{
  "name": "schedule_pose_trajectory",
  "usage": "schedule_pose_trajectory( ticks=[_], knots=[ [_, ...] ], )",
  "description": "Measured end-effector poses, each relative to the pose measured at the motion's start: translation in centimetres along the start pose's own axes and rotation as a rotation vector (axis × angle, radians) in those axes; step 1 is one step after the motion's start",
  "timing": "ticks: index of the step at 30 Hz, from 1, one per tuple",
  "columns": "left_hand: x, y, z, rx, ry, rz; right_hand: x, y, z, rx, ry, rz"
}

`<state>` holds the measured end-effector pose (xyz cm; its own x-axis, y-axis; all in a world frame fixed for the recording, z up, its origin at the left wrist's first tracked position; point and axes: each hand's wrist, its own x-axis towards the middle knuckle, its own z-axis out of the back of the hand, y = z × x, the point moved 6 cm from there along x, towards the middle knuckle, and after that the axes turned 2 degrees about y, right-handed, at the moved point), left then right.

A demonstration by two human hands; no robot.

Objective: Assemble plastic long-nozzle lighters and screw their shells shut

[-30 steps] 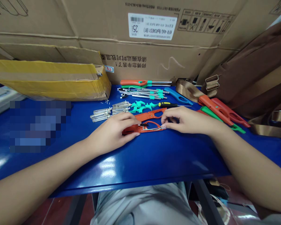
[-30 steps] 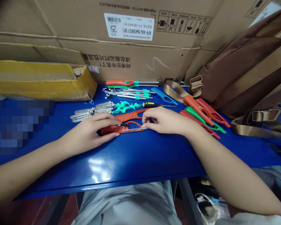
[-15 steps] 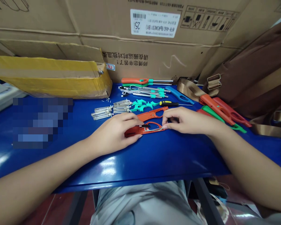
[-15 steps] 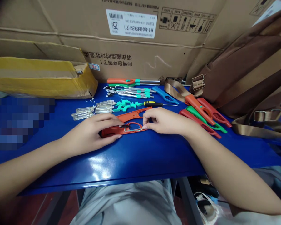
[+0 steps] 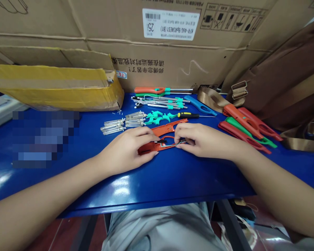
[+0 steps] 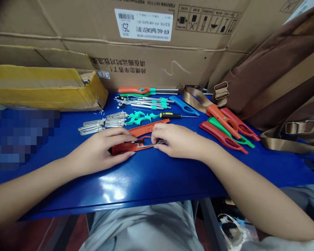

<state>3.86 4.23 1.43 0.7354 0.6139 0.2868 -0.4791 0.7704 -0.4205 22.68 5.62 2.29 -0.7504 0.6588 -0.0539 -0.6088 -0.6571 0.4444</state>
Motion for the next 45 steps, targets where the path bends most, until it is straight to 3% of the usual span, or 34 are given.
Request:
schedule_pose_trajectory(
  ticks=[21,35,45],
  knots=[
    [0.0,0.0,-0.3,-0.030,0.001,0.011,-0.3,0.9,-0.2,-0.052,0.030,-0.024],
    [0.0,0.0,-0.2,-0.016,-0.003,0.003,-0.4,1.3,-0.1,-0.201,0.004,0.120],
    [0.1,0.0,-0.1,-0.015,-0.021,-0.014,-0.9,1.5,0.7,-0.222,-0.115,0.196]
  ],
)
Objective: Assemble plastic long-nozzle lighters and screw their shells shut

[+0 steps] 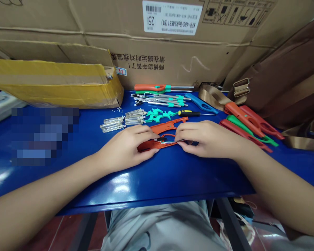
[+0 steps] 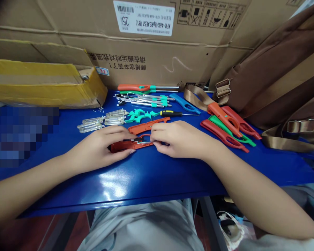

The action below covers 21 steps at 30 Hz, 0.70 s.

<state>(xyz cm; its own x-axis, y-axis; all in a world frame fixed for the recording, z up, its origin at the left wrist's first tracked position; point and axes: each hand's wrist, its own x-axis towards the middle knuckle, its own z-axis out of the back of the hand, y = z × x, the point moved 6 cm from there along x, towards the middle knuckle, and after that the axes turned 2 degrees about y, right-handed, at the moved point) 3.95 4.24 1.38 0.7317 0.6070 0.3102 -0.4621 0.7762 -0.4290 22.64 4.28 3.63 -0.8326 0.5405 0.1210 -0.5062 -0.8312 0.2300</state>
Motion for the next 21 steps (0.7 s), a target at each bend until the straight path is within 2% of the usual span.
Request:
schedule_pose_trajectory(
  ticks=[5,12,16,21],
  knots=[
    [0.0,0.2,0.0,0.000,0.011,0.008,-0.2,-0.1,0.8,0.100,0.030,-0.023],
    [-0.1,0.2,0.0,0.011,-0.004,0.004,-0.4,-0.3,0.4,0.252,0.244,-0.072],
    [0.0,0.2,0.1,0.022,-0.012,-0.005,-0.4,-1.0,0.8,0.293,0.196,-0.110],
    [-0.1,0.2,0.1,0.031,0.005,-0.005,-1.4,-3.0,1.4,0.181,0.159,-0.234]
  ],
)
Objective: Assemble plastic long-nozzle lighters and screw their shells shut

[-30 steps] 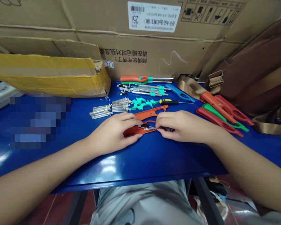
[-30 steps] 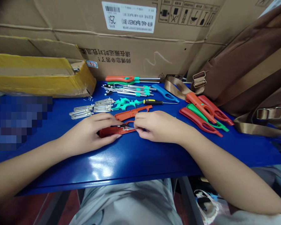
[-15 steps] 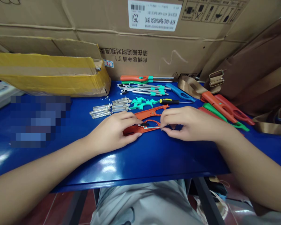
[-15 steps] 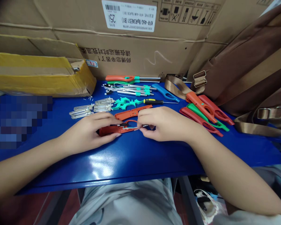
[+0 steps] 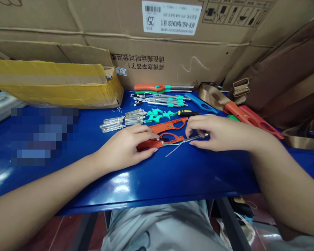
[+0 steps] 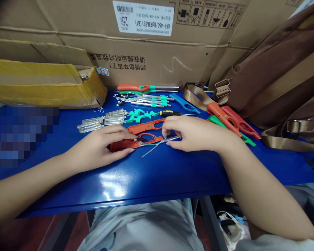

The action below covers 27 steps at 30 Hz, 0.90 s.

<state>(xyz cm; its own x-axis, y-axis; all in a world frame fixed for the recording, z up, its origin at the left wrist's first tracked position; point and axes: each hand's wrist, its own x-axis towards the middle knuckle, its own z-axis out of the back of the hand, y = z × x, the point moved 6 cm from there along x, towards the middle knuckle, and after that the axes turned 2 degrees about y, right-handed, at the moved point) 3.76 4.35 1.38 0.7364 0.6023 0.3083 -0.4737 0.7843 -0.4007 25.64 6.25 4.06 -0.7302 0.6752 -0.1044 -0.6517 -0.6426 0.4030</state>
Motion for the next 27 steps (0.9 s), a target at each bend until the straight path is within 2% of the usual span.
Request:
schedule_pose_trajectory(
  ticks=[3,7,18,27],
  knots=[
    [0.0,0.0,0.0,0.003,0.010,0.001,-0.1,-1.2,-0.2,-0.037,0.047,-0.080],
    [0.0,-0.1,0.0,0.008,0.010,-0.010,0.0,-1.5,-0.5,0.001,0.112,-0.069],
    [-0.1,-0.2,0.1,0.015,0.019,-0.033,0.6,-1.1,-0.3,-0.005,0.034,-0.001],
    [0.1,-0.3,0.0,0.016,0.027,-0.036,0.7,-0.7,-0.4,-0.024,0.032,0.025]
  ],
)
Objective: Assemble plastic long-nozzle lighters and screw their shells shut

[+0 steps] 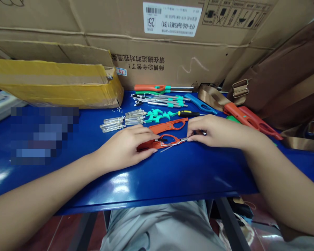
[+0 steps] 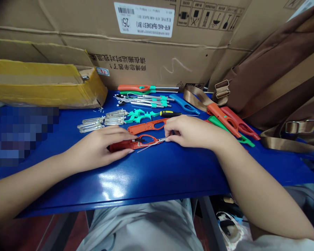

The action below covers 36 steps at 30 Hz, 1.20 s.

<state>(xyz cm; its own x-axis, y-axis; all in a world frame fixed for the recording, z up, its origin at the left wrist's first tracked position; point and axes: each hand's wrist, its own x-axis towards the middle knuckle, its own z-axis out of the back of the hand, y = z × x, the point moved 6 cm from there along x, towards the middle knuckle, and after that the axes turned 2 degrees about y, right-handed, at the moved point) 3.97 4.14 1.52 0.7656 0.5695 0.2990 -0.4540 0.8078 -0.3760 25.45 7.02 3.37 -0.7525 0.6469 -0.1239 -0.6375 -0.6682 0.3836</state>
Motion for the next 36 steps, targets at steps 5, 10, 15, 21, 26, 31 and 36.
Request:
schedule_pose_trajectory(
  ticks=[5,10,15,21,26,31,36],
  knots=[
    [-0.1,-0.1,0.0,0.008,-0.004,-0.004,-0.1,-0.1,-0.2,0.041,0.023,-0.011],
    [-0.2,0.0,0.0,0.018,0.017,0.014,0.0,-0.1,-0.1,0.047,0.012,0.014],
    [-0.1,0.1,-0.1,0.009,0.017,0.013,0.2,0.3,-0.2,0.014,0.019,-0.003],
    [-0.1,-0.1,0.0,0.004,0.016,0.000,0.0,0.3,-0.1,0.020,0.012,-0.046],
    [0.0,-0.1,0.0,0.012,0.003,0.001,0.5,0.3,-0.4,0.084,-0.019,-0.059],
    [0.0,-0.2,-0.1,-0.007,0.024,-0.006,1.0,0.0,-1.4,0.229,0.019,-0.145],
    [-0.1,-0.1,-0.4,-0.042,0.035,0.001,1.4,-0.7,-1.8,0.334,0.064,-0.293]
  ],
)
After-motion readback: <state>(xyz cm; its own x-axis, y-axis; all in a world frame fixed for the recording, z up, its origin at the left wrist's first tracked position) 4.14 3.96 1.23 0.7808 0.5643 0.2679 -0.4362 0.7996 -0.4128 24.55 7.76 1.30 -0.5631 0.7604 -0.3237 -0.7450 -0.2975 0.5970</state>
